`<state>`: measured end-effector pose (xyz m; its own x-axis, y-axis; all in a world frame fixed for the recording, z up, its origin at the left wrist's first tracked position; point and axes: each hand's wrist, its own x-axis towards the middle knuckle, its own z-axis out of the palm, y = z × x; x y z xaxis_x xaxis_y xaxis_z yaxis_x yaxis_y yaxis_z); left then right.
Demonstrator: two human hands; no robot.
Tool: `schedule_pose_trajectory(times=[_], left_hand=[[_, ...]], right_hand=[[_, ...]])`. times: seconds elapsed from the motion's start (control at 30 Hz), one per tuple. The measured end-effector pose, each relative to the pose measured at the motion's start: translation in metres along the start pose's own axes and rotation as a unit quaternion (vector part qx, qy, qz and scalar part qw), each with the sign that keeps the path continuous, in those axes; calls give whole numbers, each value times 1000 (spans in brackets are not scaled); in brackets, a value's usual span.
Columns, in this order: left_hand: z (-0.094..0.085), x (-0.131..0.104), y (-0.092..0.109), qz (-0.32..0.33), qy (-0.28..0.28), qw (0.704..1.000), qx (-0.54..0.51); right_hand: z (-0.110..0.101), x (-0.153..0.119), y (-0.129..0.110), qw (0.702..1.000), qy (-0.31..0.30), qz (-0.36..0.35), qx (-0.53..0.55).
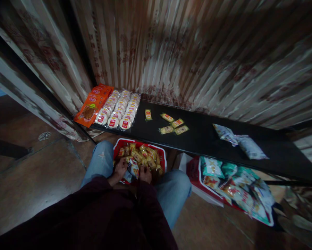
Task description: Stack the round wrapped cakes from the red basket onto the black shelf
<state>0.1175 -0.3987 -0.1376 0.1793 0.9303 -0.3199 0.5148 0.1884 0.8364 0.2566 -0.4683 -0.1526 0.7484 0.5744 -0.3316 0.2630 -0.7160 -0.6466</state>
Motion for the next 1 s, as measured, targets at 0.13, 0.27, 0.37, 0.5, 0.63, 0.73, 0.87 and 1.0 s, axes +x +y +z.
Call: schedule_pose_trajectory(times=[0.13,0.27,0.37,0.5,0.63,0.73,0.87,1.0], left_hand=[[-3,3,13,53,-19,998,-14],[-7,11,25,71,-28,996,-35],[-8,18,28,43,-8,999,-32],[-7,28,23,-13,-10,999,-51],[-7,33,17,-49,-13,997,-66],[-9,34,16,-42,-12,997,-63],[-10,33,18,-20,-18,999,-43],[-10,31,23,45,-22,997,58]], right_hand=[[3,-4,-1,993,33,-64,95],[4,0,-3,978,77,-139,133],[0,4,-3,973,78,-199,86],[-4,2,-2,966,7,-258,23],[1,-15,-6,943,-75,-324,-7],[5,-25,-10,930,-91,-356,-11],[3,-21,-16,941,-65,-333,8],[2,-5,-22,967,-19,-248,51]])
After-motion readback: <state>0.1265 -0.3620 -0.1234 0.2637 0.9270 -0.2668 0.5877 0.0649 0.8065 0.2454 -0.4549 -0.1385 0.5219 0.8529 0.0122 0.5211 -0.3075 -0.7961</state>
